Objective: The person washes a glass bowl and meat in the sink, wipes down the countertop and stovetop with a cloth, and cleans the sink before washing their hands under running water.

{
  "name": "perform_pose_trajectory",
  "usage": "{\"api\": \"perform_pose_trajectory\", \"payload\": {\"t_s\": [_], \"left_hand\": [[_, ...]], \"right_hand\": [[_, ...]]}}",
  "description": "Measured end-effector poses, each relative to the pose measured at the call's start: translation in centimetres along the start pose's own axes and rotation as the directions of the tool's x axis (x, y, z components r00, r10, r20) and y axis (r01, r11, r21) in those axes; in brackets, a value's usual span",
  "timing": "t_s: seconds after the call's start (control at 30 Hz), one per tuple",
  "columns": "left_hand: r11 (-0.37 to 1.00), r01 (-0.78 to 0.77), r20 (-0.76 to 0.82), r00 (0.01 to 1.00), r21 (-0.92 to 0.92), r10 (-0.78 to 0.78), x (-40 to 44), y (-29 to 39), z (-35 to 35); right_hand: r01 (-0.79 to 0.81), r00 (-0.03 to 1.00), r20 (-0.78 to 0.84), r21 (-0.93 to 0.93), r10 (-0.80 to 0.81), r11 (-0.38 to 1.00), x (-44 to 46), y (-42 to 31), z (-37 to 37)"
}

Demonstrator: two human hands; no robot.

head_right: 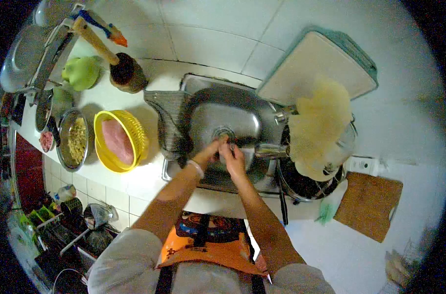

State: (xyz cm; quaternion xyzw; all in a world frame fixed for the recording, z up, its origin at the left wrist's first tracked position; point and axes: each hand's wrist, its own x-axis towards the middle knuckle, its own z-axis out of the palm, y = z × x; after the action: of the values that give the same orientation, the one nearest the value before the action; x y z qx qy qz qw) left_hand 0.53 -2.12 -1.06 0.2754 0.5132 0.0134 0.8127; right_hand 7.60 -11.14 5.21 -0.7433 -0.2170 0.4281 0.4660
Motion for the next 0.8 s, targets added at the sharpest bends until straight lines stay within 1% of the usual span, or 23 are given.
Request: {"api": "perform_pose_trajectory", "payload": {"t_s": [0.03,0.07,0.1,0.13,0.17,0.2,0.23,0.27,0.3,0.33,0.37,0.4,0.47,0.5,0.53,0.57,0.6,0.63,0.67,0.7,0.73,0.77,0.8], "left_hand": [[0.999,-0.051,0.039,0.998,-0.006,0.051,0.3,-0.6,0.2],[0.998,-0.057,0.017,0.998,-0.017,0.057,2.7,-2.7,0.2],[0.961,-0.262,0.189,0.943,-0.083,0.274,6.5,-5.6,0.0],[0.924,-0.361,0.261,0.887,-0.121,0.381,7.3,-6.5,0.6],[0.877,-0.448,0.328,0.813,-0.175,0.481,7.9,-7.4,1.1],[0.878,-0.302,0.273,0.868,-0.37,0.414,6.4,-7.0,2.6],[0.818,-0.159,0.236,0.911,-0.553,0.337,4.7,-5.9,3.5],[0.817,-0.165,0.232,0.911,-0.553,0.341,2.6,-4.2,4.1],[0.896,-0.12,0.15,0.968,-0.427,0.201,0.3,-2.4,4.9],[0.952,-0.049,0.047,0.997,-0.301,0.067,-0.8,-1.3,5.2],[0.952,-0.05,0.047,0.997,-0.302,0.067,-0.4,-1.2,4.9],[0.951,-0.133,0.113,0.979,-0.277,0.17,0.8,-1.6,4.4],[0.92,-0.3,0.25,0.898,-0.252,0.362,3.9,-2.9,3.4],[0.946,-0.306,0.277,0.905,-0.105,0.323,4.4,-2.8,2.6],[0.946,-0.305,0.28,0.904,-0.107,0.323,4.8,-3.2,2.6],[0.992,-0.092,0.119,0.988,-0.09,0.103,2.4,-1.8,3.2],[0.986,0.125,-0.045,0.99,-0.109,-0.13,-0.5,-0.2,3.8],[0.954,0.161,0.127,0.983,-0.252,-0.133,-3.9,1.2,4.4],[0.954,0.161,0.13,0.983,-0.254,-0.131,-2.3,0.0,4.4],[0.923,0.142,0.273,0.961,-0.357,-0.042,1.1,-2.1,4.2],[0.878,0.14,0.397,0.916,-0.457,0.061,2.9,-3.5,4.3],[0.893,0.017,0.25,0.962,-0.45,0.107,2.5,-3.8,4.8],[0.892,0.017,0.249,0.962,-0.451,0.108,2.7,-3.9,4.4]], "right_hand": [[0.075,0.994,0.087,-0.103,-0.066,0.992,-0.4,-0.5,-0.3],[0.079,0.991,0.113,-0.1,-0.068,0.992,-0.4,-0.8,-0.1],[0.263,0.965,0.084,-0.262,-0.25,0.929,-0.4,-1.0,0.2],[0.419,0.901,0.079,-0.418,-0.428,0.806,-0.3,-1.1,0.2],[0.333,0.939,0.116,-0.543,-0.324,0.771,1.3,0.7,-0.1],[0.337,0.938,0.123,-0.539,-0.323,0.772,1.8,0.4,-0.5],[0.184,0.975,0.036,-0.689,-0.22,0.701,2.8,-0.1,-0.7],[0.019,0.989,-0.073,-0.804,-0.129,0.594,3.4,-0.5,-1.0],[0.022,0.989,-0.069,-0.804,-0.13,0.594,3.7,-0.1,-1.9],[0.144,0.968,-0.068,-0.64,-0.242,0.755,4.0,0.7,-2.8],[0.206,0.952,-0.081,-0.543,-0.295,0.814,4.7,2.0,-3.7],[0.274,0.933,-0.095,-0.44,-0.347,0.855,5.3,3.4,-4.5],[0.32,0.889,-0.107,-0.55,-0.445,0.772,6.5,6.0,-5.8],[0.319,0.889,-0.106,-0.554,-0.445,0.769,5.5,4.5,-5.9],[0.387,0.879,0.003,-0.59,-0.477,0.709,4.4,2.9,-6.1],[0.455,0.859,0.113,-0.614,-0.499,0.645,3.2,1.1,-5.9],[0.454,0.859,0.112,-0.617,-0.499,0.643,2.3,0.8,-5.6],[0.466,0.875,0.18,-0.561,-0.449,0.684,1.3,0.8,-5.4],[0.47,0.882,0.251,-0.504,-0.398,0.724,0.4,0.4,-5.0],[0.36,0.931,0.243,-0.492,-0.272,0.792,-1.0,-1.7,-4.4],[0.36,0.931,0.246,-0.493,-0.27,0.792,-0.8,-1.3,-4.6],[0.327,0.944,0.126,-0.484,-0.305,0.811,-0.4,-0.4,-5.0],[0.299,0.942,0.003,-0.47,-0.337,0.83,0.4,0.9,-5.5]]}}
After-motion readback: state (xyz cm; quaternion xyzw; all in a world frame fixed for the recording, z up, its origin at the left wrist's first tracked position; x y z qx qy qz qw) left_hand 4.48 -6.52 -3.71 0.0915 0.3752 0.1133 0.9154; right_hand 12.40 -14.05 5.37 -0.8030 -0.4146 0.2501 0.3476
